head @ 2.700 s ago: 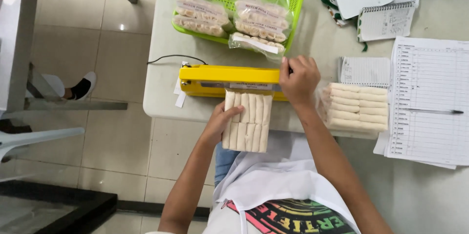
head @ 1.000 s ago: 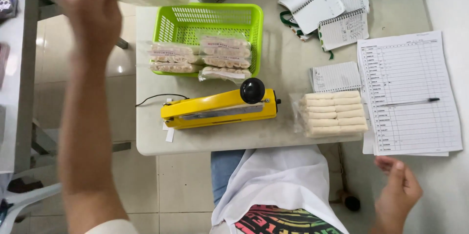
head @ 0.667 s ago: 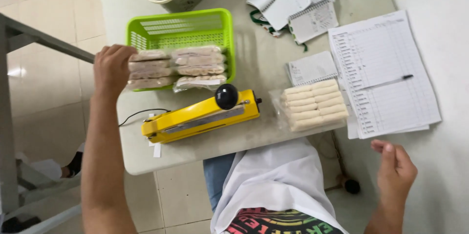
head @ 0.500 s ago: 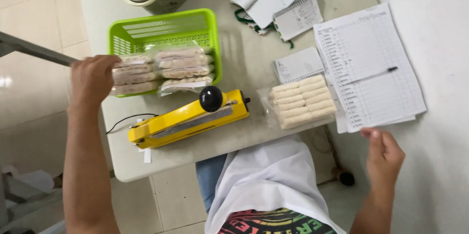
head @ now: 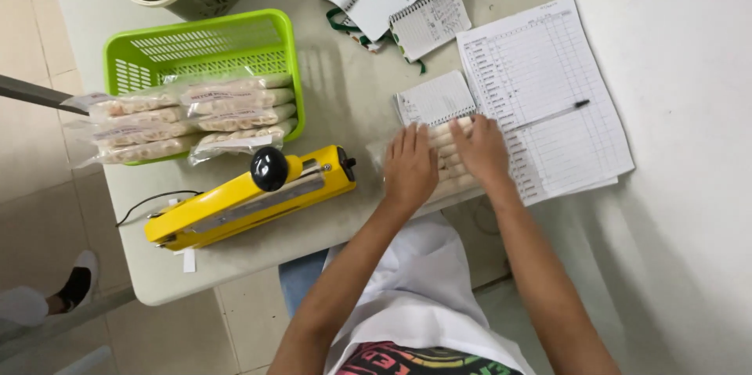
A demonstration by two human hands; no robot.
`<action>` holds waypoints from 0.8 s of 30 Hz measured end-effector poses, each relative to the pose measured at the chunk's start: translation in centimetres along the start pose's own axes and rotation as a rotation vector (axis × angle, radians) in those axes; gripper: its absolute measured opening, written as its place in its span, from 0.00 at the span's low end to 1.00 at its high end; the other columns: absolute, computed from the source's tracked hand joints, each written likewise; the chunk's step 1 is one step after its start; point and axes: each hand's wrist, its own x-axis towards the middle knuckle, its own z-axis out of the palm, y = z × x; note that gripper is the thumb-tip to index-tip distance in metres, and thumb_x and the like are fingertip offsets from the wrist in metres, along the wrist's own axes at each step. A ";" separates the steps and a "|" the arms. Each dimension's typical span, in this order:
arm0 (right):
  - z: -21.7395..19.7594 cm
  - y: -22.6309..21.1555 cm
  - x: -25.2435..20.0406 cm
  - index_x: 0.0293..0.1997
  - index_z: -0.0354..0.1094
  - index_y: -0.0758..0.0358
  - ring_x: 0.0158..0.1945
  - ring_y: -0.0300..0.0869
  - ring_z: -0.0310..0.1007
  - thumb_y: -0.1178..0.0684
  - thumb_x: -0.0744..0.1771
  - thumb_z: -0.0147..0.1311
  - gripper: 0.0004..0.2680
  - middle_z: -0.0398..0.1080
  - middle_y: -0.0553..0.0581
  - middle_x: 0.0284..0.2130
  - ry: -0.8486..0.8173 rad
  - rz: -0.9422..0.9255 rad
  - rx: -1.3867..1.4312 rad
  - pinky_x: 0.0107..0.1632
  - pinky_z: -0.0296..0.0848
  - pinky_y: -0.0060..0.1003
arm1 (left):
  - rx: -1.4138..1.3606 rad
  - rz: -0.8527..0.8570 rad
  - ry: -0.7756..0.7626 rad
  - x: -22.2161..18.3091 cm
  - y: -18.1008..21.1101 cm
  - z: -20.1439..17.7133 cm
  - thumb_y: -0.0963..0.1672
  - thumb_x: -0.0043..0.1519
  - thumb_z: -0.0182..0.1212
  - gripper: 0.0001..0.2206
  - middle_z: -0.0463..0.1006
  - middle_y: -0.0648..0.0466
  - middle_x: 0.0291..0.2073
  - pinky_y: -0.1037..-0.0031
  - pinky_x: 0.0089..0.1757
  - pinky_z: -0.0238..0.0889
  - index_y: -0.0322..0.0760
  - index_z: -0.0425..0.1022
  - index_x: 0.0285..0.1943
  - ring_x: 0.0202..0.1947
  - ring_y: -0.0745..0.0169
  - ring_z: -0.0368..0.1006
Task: The person places small quantities of lumpia into plastic bags and seals them using a yellow heat-sealing machine. The person repeats this for several bags, placing sealed packages into a green plastic basket.
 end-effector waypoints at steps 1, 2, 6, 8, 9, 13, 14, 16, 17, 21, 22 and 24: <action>0.8 0.2 0.4 0.59 0.65 0.68 0.54 0.65 0.73 0.32 0.71 0.48 0.24 0.68 0.71 0.51 0.024 -0.007 -0.111 0.54 0.73 0.61 | 0.118 -0.037 0.119 0.2 -0.5 2.0 0.47 0.66 0.54 0.20 0.74 0.38 0.57 0.51 0.59 0.59 0.31 0.72 0.63 0.61 0.39 0.69; 1.7 0.4 0.7 0.57 0.64 0.70 0.54 0.65 0.73 0.27 0.70 0.46 0.28 0.67 0.72 0.49 0.048 -0.010 -0.221 0.53 0.75 0.60 | 0.235 -0.073 0.233 0.3 -1.1 4.0 0.51 0.68 0.50 0.22 0.74 0.41 0.57 0.53 0.60 0.56 0.31 0.72 0.63 0.61 0.44 0.69; 2.3 1.3 1.0 0.56 0.62 0.70 0.52 0.68 0.74 0.22 0.68 0.46 0.32 0.69 0.73 0.46 -0.066 0.111 -0.146 0.51 0.73 0.65 | 0.229 -0.106 0.273 0.1 -1.5 5.1 0.52 0.67 0.51 0.21 0.76 0.46 0.53 0.55 0.59 0.54 0.35 0.74 0.62 0.59 0.47 0.69; 2.2 1.2 1.0 0.52 0.61 0.72 0.48 0.69 0.75 0.28 0.69 0.48 0.27 0.70 0.73 0.42 -0.040 0.003 -0.176 0.47 0.75 0.66 | 0.236 -0.090 0.294 0.4 -1.4 4.9 0.53 0.68 0.48 0.21 0.76 0.49 0.50 0.56 0.58 0.55 0.37 0.75 0.60 0.57 0.49 0.69; 2.1 1.3 1.0 0.52 0.61 0.72 0.48 0.69 0.75 0.28 0.69 0.48 0.27 0.70 0.73 0.42 -0.042 0.008 -0.178 0.47 0.75 0.66 | 0.233 -0.091 0.290 0.3 -1.4 5.0 0.53 0.68 0.48 0.21 0.76 0.49 0.50 0.56 0.58 0.55 0.37 0.75 0.60 0.57 0.49 0.69; 2.2 1.2 1.0 0.51 0.60 0.67 0.46 0.63 0.77 0.28 0.70 0.45 0.24 0.70 0.67 0.39 -0.071 -0.009 -0.208 0.44 0.77 0.62 | 0.240 -0.111 0.225 0.1 -1.2 4.9 0.54 0.69 0.44 0.22 0.72 0.50 0.51 0.54 0.60 0.48 0.39 0.73 0.62 0.59 0.49 0.64; 2.2 1.3 1.1 0.51 0.60 0.66 0.45 0.61 0.78 0.29 0.70 0.44 0.24 0.70 0.65 0.39 -0.057 -0.009 -0.233 0.43 0.78 0.61 | 0.227 -0.102 0.211 0.3 -1.1 4.9 0.54 0.70 0.42 0.22 0.71 0.50 0.51 0.53 0.60 0.46 0.39 0.72 0.62 0.59 0.49 0.62; 2.5 1.6 0.9 0.51 0.60 0.66 0.43 0.60 0.78 0.29 0.71 0.43 0.23 0.70 0.64 0.37 -0.058 -0.009 -0.237 0.42 0.78 0.61 | 0.236 -0.107 0.186 0.1 -1.1 4.8 0.54 0.70 0.40 0.23 0.70 0.50 0.52 0.53 0.60 0.45 0.40 0.71 0.63 0.59 0.49 0.61; 2.5 1.7 1.0 0.50 0.60 0.66 0.41 0.59 0.78 0.30 0.71 0.42 0.23 0.69 0.63 0.36 -0.056 -0.009 -0.243 0.41 0.78 0.60 | 0.242 -0.110 0.164 0.1 -1.0 4.9 0.54 0.71 0.38 0.23 0.69 0.50 0.52 0.53 0.60 0.44 0.40 0.69 0.65 0.60 0.49 0.60; 2.5 1.6 1.1 0.50 0.59 0.66 0.41 0.60 0.77 0.31 0.71 0.41 0.22 0.68 0.63 0.35 -0.078 0.005 -0.202 0.39 0.78 0.60 | 0.203 -0.144 0.098 0.2 -0.9 4.6 0.53 0.71 0.39 0.23 0.67 0.49 0.54 0.50 0.61 0.42 0.40 0.68 0.67 0.62 0.47 0.58; 2.7 1.7 1.1 0.50 0.59 0.65 0.41 0.58 0.78 0.30 0.71 0.40 0.22 0.68 0.62 0.35 -0.073 0.019 -0.220 0.39 0.78 0.58 | 0.191 -0.146 0.071 0.1 -0.9 4.6 0.53 0.71 0.39 0.23 0.67 0.49 0.55 0.50 0.61 0.42 0.40 0.67 0.67 0.62 0.46 0.58; 2.9 1.9 0.9 0.50 0.59 0.64 0.40 0.57 0.78 0.29 0.70 0.39 0.22 0.68 0.61 0.35 -0.083 0.040 -0.241 0.38 0.79 0.57 | 0.178 -0.157 0.032 0.0 -0.8 4.5 0.53 0.71 0.38 0.23 0.67 0.48 0.56 0.50 0.61 0.42 0.40 0.67 0.68 0.62 0.45 0.57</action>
